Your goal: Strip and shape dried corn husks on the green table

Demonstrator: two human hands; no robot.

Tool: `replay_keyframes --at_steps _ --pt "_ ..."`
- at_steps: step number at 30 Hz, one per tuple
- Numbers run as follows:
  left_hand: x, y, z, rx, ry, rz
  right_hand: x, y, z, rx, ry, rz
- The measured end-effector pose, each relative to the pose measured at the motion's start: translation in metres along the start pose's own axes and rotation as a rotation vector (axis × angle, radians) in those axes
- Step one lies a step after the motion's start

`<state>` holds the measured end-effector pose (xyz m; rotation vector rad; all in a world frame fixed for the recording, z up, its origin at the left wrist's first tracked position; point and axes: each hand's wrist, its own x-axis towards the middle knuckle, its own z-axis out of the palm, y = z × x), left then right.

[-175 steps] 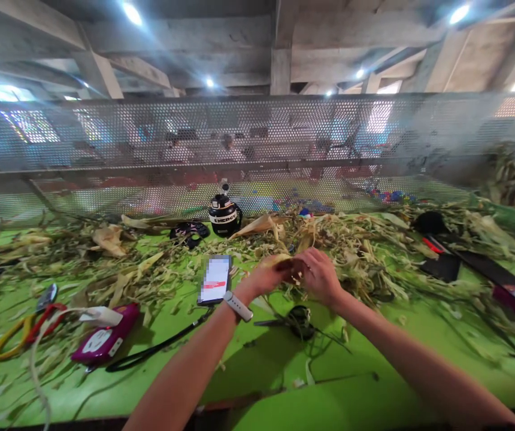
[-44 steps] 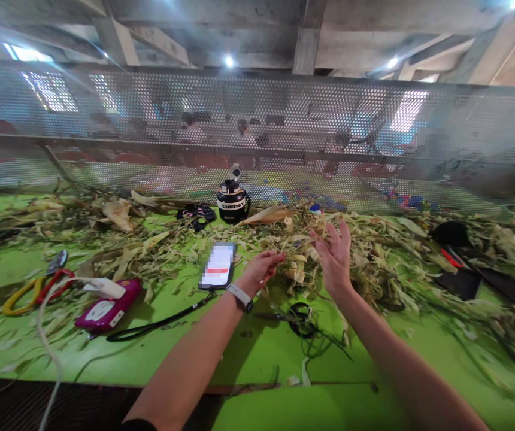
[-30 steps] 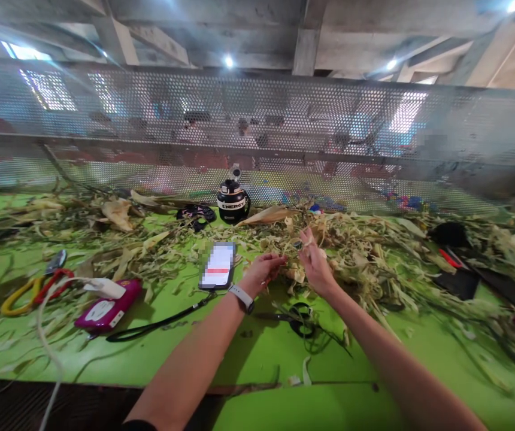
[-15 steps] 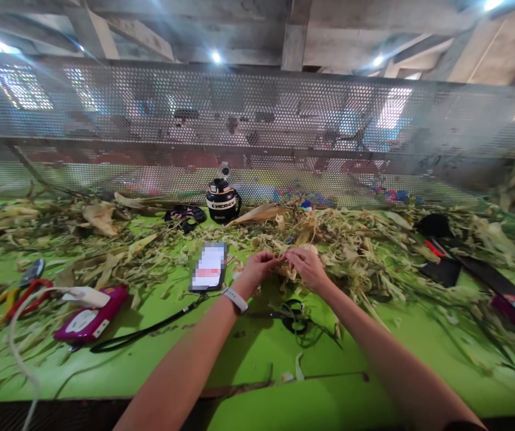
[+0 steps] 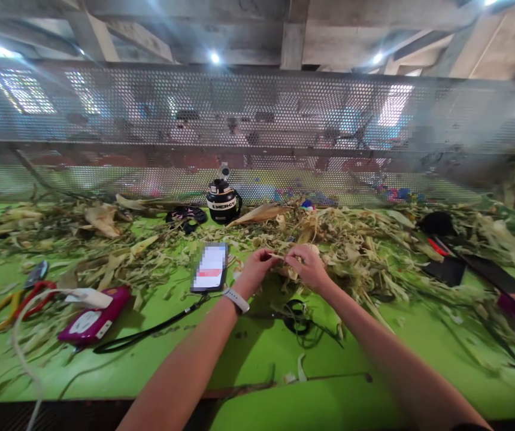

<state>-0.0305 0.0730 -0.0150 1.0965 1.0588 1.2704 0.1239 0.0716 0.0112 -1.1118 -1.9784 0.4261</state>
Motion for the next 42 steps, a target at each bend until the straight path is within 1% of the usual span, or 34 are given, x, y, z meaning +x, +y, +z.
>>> replay_keyframes --at_steps 6,10,17,23,26,31,35,38,42 --pt "0.0029 -0.0019 0.0012 0.018 0.016 0.038 0.0001 0.0064 0.0014 0.010 0.009 0.003" --pt "0.0022 -0.0011 0.0019 0.035 0.036 0.060 -0.0006 0.0063 0.0018 -0.014 0.062 0.009" --pt "0.0028 -0.0027 0.0030 0.064 0.077 0.091 -0.0035 0.0031 0.0045 -0.170 0.127 -0.068" --pt "-0.0002 0.0012 0.0052 0.119 0.125 0.090 -0.0083 0.0018 0.0066 -0.314 0.153 -0.138" --pt "-0.0010 0.0021 0.0056 0.156 0.141 0.098 -0.0091 0.0011 0.0072 -0.344 0.190 -0.172" --pt "-0.0001 0.0002 0.0043 0.220 0.146 0.160 -0.0087 0.0019 0.0074 -0.372 0.210 -0.231" --pt "0.0001 -0.0015 0.0046 0.227 0.138 0.181 -0.0084 0.0032 0.0069 -0.356 0.222 -0.200" --pt "-0.0002 -0.0018 0.0059 0.208 0.136 0.168 -0.0085 0.0028 0.0068 -0.359 0.226 -0.181" --pt "-0.0013 -0.0015 0.0069 0.214 0.132 0.168 -0.0082 0.0015 0.0065 -0.351 0.227 -0.190"
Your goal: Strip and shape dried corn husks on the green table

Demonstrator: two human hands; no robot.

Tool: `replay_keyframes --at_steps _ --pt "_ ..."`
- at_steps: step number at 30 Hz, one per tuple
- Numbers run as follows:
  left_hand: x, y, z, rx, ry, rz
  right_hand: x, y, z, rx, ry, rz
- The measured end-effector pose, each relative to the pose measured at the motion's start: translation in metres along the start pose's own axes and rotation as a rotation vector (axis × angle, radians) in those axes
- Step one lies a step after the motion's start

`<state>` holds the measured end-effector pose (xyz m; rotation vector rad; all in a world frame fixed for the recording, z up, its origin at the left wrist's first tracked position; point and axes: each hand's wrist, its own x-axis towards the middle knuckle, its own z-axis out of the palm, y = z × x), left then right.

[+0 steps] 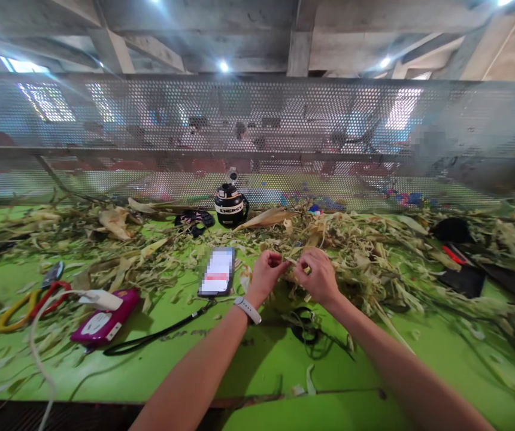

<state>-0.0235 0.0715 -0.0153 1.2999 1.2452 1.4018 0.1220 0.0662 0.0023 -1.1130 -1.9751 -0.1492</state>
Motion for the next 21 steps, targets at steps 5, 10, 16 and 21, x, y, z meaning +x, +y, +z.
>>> replay_keyframes --at_steps 5,10,16,21 --pt "0.000 -0.003 -0.001 0.026 -0.007 0.058 0.001 0.002 -0.001 -0.013 0.002 -0.059" --pt "0.001 -0.004 -0.001 0.052 0.002 0.067 0.000 0.004 0.002 -0.066 -0.007 -0.064" --pt "-0.004 0.003 -0.001 0.129 -0.015 0.133 -0.001 -0.001 0.000 -0.097 -0.018 -0.098" --pt "-0.007 0.008 0.000 0.147 -0.068 0.178 0.000 -0.002 -0.002 -0.061 -0.074 -0.080"
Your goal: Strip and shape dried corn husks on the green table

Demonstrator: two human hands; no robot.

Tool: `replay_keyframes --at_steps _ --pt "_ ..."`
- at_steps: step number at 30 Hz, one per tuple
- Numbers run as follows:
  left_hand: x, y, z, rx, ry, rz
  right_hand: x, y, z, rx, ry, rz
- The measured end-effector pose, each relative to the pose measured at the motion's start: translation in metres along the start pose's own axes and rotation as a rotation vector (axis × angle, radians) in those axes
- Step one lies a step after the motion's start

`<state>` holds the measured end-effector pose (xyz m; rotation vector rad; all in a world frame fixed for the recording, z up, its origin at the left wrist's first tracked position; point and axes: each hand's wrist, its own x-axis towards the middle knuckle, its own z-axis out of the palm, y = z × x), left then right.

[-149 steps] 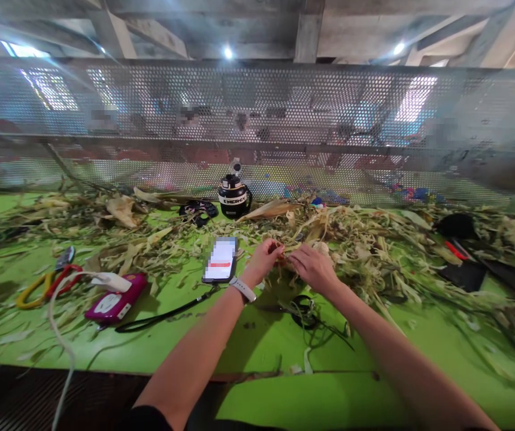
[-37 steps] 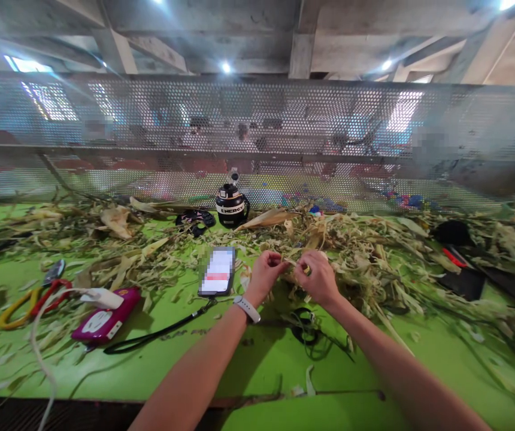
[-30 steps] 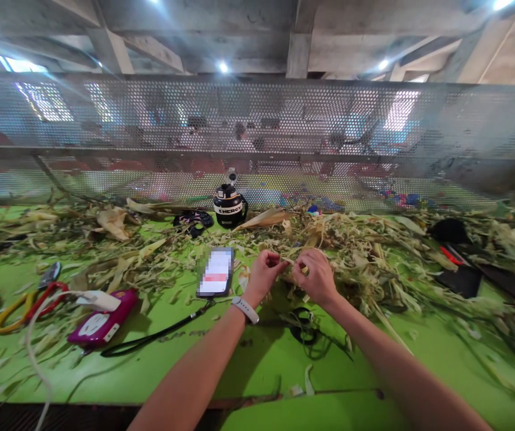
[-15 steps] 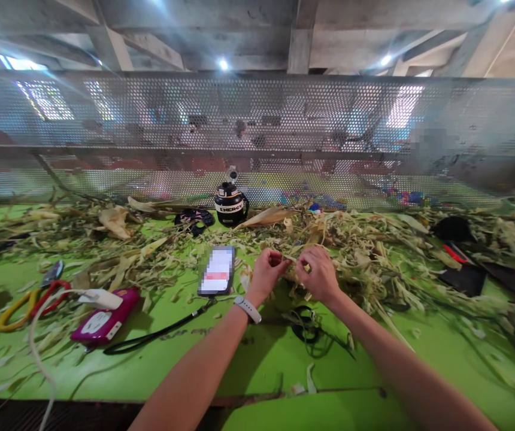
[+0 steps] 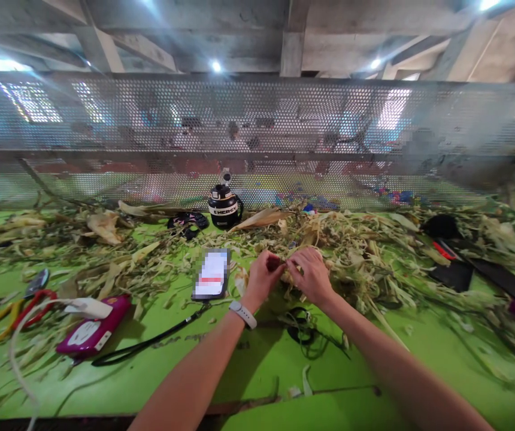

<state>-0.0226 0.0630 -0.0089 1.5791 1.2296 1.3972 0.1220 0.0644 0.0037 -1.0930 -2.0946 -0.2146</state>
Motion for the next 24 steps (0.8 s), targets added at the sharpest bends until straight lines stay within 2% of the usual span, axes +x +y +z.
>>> replay_keyframes --at_steps 3,5,8,10,14,17,20,24 --pt "-0.0006 0.0016 -0.0009 0.021 -0.029 0.036 0.0013 0.0021 0.0001 0.084 -0.018 0.062" --pt "-0.0005 0.0015 -0.0014 0.031 -0.051 0.048 0.0023 0.0025 0.0004 0.180 -0.013 0.158" --pt "0.0006 -0.0008 -0.0013 -0.018 -0.085 0.032 0.0033 0.0009 0.0013 0.327 -0.027 0.325" --pt "0.0019 -0.0031 -0.0009 -0.082 -0.093 -0.006 0.0034 -0.0007 0.0021 0.390 -0.042 0.375" --pt "0.0040 -0.0050 -0.0002 -0.151 -0.105 -0.096 0.0024 -0.0026 0.0029 0.380 -0.033 0.351" --pt "0.0037 -0.0032 -0.0001 -0.144 -0.136 -0.096 0.0021 -0.0019 0.0027 0.315 -0.011 0.312" --pt "0.0030 -0.0007 -0.0006 -0.112 -0.159 -0.029 0.0031 0.0010 0.0027 0.306 -0.022 0.333" --pt "0.0034 0.0004 -0.0029 0.025 -0.156 0.111 0.0054 0.0042 0.0005 0.353 -0.120 0.370"
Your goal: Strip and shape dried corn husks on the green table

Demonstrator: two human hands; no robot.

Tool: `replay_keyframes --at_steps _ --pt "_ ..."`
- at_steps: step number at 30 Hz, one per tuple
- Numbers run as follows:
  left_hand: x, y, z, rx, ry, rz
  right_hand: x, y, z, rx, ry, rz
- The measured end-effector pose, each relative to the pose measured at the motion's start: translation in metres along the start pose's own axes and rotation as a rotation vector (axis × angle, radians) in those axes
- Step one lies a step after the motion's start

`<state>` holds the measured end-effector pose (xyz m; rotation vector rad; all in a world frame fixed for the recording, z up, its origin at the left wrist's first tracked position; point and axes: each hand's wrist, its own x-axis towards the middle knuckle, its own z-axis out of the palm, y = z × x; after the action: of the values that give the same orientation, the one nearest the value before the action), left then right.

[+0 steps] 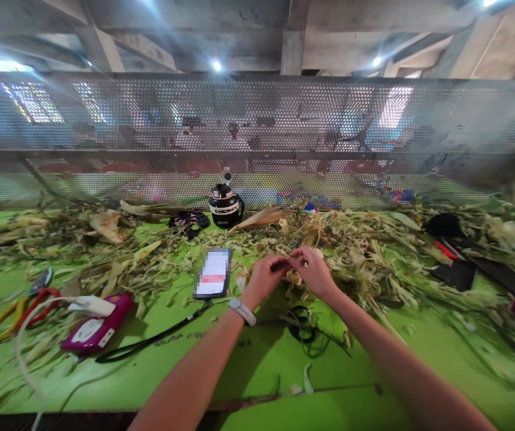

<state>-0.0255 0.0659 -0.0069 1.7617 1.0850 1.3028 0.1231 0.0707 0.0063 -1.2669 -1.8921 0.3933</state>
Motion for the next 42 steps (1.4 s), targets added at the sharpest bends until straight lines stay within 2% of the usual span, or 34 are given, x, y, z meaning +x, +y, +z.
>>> replay_keyframes --at_steps 2,5,7,9,13,15,19,25,27,33,37,40,42 --pt "0.000 -0.001 -0.001 0.044 -0.052 0.015 0.000 -0.002 -0.003 -0.089 0.001 -0.030" --pt "-0.001 -0.001 -0.002 0.015 -0.184 -0.001 -0.001 -0.005 -0.010 -0.322 0.099 -0.062" --pt "-0.002 0.001 -0.002 -0.039 -0.257 -0.012 0.000 -0.004 -0.013 -0.372 0.137 -0.056" --pt "-0.002 0.004 -0.002 -0.090 -0.304 -0.026 0.004 0.000 -0.015 -0.256 0.089 -0.044" --pt "-0.002 0.008 -0.004 -0.110 -0.337 -0.077 0.013 0.009 -0.016 0.224 -0.163 0.068" --pt "-0.001 0.009 -0.005 -0.122 -0.342 -0.100 0.015 0.010 -0.017 0.368 -0.206 0.151" --pt "-0.002 0.008 -0.004 -0.196 -0.343 -0.171 0.015 0.006 -0.024 0.582 -0.254 0.309" --pt "-0.008 0.018 -0.001 -0.406 -0.467 -0.348 0.014 0.000 -0.030 0.728 -0.395 0.377" --pt "-0.009 0.022 -0.002 -0.446 -0.488 -0.380 0.014 -0.001 -0.030 0.767 -0.379 0.377" --pt "-0.008 0.031 -0.005 -0.471 -0.496 -0.376 0.012 -0.006 -0.026 0.812 -0.224 0.308" --pt "-0.007 0.032 0.000 -0.493 -0.431 -0.327 0.009 -0.007 -0.021 0.832 -0.244 0.313" --pt "-0.006 0.028 0.003 -0.444 -0.420 -0.295 0.008 -0.006 -0.016 0.784 -0.232 0.306" --pt "-0.007 0.027 0.003 -0.389 -0.464 -0.285 0.009 -0.003 -0.014 0.702 -0.177 0.296"
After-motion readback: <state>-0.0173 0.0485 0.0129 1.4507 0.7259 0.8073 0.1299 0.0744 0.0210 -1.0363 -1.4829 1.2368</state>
